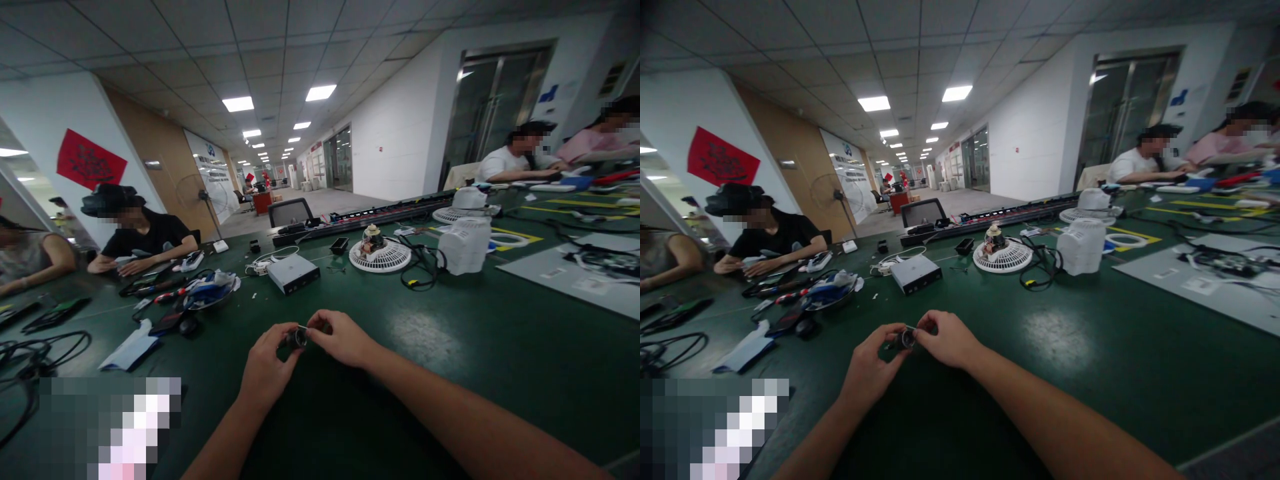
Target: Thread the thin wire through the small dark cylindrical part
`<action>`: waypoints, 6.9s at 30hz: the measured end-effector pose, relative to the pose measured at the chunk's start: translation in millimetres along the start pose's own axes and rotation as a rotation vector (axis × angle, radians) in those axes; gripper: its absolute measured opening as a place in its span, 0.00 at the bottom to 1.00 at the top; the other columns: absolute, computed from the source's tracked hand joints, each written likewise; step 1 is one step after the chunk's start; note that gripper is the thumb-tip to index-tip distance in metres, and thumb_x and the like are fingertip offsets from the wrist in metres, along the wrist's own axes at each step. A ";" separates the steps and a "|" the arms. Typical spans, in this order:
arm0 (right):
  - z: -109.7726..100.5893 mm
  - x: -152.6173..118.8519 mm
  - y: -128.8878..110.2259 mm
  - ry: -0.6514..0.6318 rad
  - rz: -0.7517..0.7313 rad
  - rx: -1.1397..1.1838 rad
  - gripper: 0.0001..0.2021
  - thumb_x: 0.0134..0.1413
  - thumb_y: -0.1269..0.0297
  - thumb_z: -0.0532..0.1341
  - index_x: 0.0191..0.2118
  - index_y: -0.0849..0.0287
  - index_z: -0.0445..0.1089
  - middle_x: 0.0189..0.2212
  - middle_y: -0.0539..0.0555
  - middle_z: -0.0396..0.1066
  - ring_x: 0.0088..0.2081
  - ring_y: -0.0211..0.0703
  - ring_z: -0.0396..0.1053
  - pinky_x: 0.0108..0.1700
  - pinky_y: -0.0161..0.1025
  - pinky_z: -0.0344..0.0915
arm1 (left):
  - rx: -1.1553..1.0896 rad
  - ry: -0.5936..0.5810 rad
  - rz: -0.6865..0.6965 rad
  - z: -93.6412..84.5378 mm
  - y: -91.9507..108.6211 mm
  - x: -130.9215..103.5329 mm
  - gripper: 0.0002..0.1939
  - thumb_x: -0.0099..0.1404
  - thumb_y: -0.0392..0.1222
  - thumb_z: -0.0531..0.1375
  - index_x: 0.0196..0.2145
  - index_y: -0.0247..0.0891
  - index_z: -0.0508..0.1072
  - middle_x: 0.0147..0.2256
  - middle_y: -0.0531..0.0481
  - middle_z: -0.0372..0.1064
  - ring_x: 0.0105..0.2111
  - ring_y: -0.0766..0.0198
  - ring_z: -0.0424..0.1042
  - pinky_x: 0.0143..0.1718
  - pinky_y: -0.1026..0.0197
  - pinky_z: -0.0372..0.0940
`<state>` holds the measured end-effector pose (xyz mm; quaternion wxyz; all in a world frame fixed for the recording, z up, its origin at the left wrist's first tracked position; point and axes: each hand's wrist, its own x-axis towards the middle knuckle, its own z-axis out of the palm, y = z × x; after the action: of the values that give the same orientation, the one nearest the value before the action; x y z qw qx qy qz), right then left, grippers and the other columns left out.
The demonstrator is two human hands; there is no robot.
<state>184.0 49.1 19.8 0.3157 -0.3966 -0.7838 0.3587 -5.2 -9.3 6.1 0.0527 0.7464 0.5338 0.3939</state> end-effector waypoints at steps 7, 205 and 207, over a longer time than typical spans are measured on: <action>-23.2 -1.6 -0.5 0.002 -0.287 -0.460 0.09 0.58 0.68 0.59 0.41 0.55 0.76 0.36 0.52 0.75 0.38 0.41 0.70 0.39 0.37 0.62 | 0.046 0.049 -0.274 -4.3 -5.0 3.2 0.15 0.57 0.38 0.64 0.42 0.43 0.69 0.35 0.52 0.76 0.39 0.56 0.77 0.43 0.52 0.69; 2.5 0.9 4.1 -0.097 0.028 0.094 0.08 0.43 0.65 0.69 0.31 0.61 0.72 0.25 0.46 0.69 0.26 0.33 0.63 0.27 0.31 0.56 | -0.078 -0.229 0.007 -5.6 2.5 -1.3 0.15 0.59 0.35 0.64 0.45 0.44 0.73 0.44 0.49 0.75 0.44 0.58 0.74 0.47 0.55 0.68; 2.8 -0.5 1.6 -0.074 0.036 0.053 0.08 0.44 0.64 0.69 0.30 0.60 0.72 0.24 0.46 0.69 0.26 0.34 0.63 0.27 0.31 0.56 | -0.084 -0.219 0.005 -6.3 2.7 -1.2 0.15 0.59 0.35 0.63 0.44 0.44 0.73 0.44 0.50 0.75 0.44 0.58 0.74 0.47 0.55 0.68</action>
<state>182.7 48.4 16.9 0.2905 -0.3887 -0.7778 0.3995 -7.3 -13.6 11.1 0.1410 0.7833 0.5060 0.3323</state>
